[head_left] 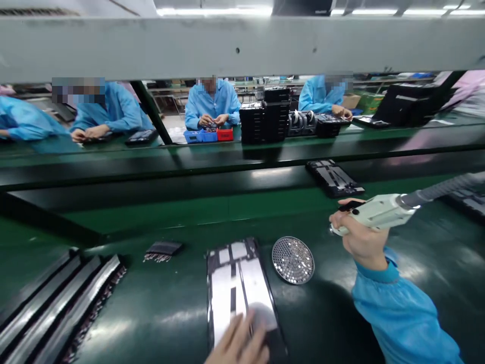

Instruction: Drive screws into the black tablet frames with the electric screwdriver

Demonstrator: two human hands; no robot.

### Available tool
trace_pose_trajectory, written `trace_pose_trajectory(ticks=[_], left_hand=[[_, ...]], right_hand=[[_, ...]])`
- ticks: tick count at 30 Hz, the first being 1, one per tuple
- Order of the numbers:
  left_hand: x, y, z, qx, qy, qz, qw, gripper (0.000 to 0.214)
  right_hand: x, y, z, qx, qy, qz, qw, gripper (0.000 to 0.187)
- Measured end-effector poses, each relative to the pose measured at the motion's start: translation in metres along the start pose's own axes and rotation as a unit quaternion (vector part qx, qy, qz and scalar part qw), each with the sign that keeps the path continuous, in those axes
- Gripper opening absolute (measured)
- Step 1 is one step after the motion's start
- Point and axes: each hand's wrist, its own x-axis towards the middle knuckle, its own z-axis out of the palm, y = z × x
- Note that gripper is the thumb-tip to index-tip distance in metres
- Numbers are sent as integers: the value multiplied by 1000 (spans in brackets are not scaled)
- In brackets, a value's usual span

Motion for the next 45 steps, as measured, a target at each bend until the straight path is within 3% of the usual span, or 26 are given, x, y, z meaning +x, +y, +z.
trace_pose_trajectory(ticks=[2, 5, 8, 11, 13, 15, 19, 22, 28, 34, 40, 45], left_hand=[[29, -48, 1, -18, -76, -67, 995, 49], [82, -133, 14, -27, -248, -276, 928, 54], [118, -207, 36, -24, -267, -345, 900, 57], [126, -246, 54, -36, -271, -372, 887, 51], [121, -247, 60, -42, -263, -380, 886, 51], [115, -232, 64, -48, -245, -375, 893, 51], [105, -189, 69, -71, -210, -338, 915, 53], [102, -171, 73, -83, -191, -325, 922, 51], [99, -171, 77, -93, -150, -327, 928, 51], [101, -169, 78, -124, -134, -333, 925, 51], [102, -168, 81, -139, -134, -338, 921, 54], [103, -167, 80, -139, -138, -336, 921, 55]], right_hand=[[1, 1, 0, 7, 2, -3, 1000, 24], [2, 11, 0, -7, 9, -7, 1000, 26], [2, 26, 0, -39, 13, 21, 999, 27], [3, 40, -4, -59, -14, 57, 997, 35], [5, 45, -7, -51, -56, 58, 995, 41], [7, 46, -11, -24, -87, 57, 994, 43], [10, 45, -11, 17, -78, 91, 993, 45], [8, 44, -9, 0, -90, 107, 990, 40], [5, 35, -2, -48, -127, 108, 985, 28], [-15, 17, 20, -22, -127, 73, 989, 45], [-61, 15, 34, -26, -210, 139, 967, 23], [-74, 24, 36, -26, -221, 153, 963, 19]])
